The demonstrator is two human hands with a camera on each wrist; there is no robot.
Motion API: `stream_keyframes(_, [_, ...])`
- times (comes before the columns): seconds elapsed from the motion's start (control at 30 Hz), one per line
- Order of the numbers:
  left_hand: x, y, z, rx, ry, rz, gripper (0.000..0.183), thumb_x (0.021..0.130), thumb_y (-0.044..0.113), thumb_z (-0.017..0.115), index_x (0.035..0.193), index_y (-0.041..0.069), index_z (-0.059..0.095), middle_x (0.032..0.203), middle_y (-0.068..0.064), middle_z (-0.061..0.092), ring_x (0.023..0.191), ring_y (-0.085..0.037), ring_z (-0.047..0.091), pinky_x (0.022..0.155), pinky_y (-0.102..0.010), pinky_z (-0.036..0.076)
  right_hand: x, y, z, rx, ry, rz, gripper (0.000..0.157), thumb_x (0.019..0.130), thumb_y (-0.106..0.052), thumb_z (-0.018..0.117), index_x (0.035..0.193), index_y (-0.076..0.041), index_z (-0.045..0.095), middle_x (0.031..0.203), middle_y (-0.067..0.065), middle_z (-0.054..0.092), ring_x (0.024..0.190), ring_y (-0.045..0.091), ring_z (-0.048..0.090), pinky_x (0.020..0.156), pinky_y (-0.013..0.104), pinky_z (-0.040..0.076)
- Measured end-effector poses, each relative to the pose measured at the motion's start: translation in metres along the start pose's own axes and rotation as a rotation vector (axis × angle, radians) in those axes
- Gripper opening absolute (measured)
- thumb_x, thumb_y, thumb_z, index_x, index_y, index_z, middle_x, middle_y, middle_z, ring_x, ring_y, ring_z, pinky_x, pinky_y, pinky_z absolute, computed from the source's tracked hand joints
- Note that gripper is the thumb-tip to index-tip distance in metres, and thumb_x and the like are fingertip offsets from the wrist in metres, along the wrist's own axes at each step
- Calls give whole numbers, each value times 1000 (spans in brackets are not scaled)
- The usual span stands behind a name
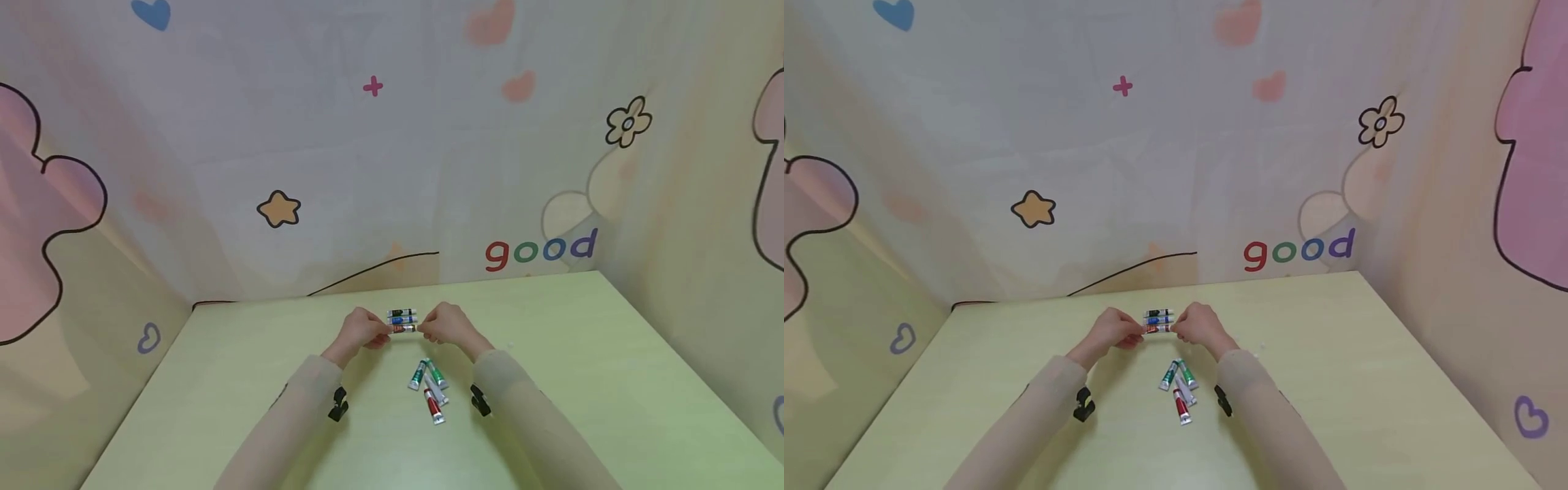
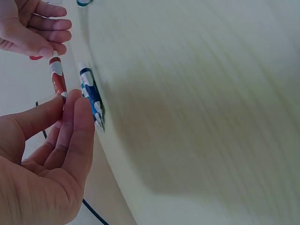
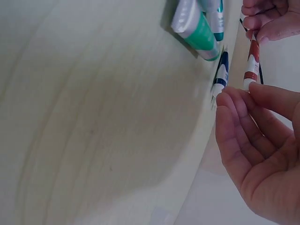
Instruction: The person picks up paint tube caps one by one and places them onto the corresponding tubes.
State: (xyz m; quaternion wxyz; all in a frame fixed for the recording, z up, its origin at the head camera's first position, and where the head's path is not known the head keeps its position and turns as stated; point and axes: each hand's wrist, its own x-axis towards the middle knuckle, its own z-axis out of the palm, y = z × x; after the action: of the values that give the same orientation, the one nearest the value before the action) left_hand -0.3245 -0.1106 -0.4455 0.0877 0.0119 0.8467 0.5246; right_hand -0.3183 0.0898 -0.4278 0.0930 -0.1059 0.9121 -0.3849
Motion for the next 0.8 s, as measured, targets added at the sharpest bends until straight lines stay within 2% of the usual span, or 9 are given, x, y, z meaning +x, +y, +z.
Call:
stream_keyframes(0.23, [0, -2, 0, 114, -60, -4, 17, 82, 11, 70, 79, -5, 69, 71, -14, 67, 60, -21, 63, 59, -35, 54, 7, 3, 5, -4, -10, 76, 17, 85, -15, 67, 86, 2, 71, 71, 9, 66, 64, 22, 64, 61, 30, 53])
stream_keyframes(0.43, [0, -1, -1, 167, -104, -35, 18, 83, 13, 70, 78, -4, 69, 69, -12, 66, 53, -16, 58, 57, -33, 53, 13, 4, 9, -26, -14, 116, 15, 83, -15, 69, 83, 0, 70, 70, 8, 65, 62, 21, 62, 60, 30, 52])
stream_keyframes(0.6, [0, -2, 0, 171, -107, -55, 17, 82, 13, 70, 78, -3, 68, 70, -13, 67, 54, -17, 59, 57, -32, 53, 15, 3, 12, -70, -9, 127, 15, 82, -16, 70, 78, -2, 68, 69, 6, 64, 60, 18, 60, 57, 28, 51])
stream_keyframes(0.8, [9, -8, 2, 188, -98, -63, 18, 82, 15, 72, 76, -1, 68, 69, -11, 66, 53, -17, 58, 52, -30, 51, 16, 2, 12, -74, 22, 124, 13, 81, -13, 71, 76, -1, 68, 68, 7, 65, 61, 20, 62, 56, 28, 51])
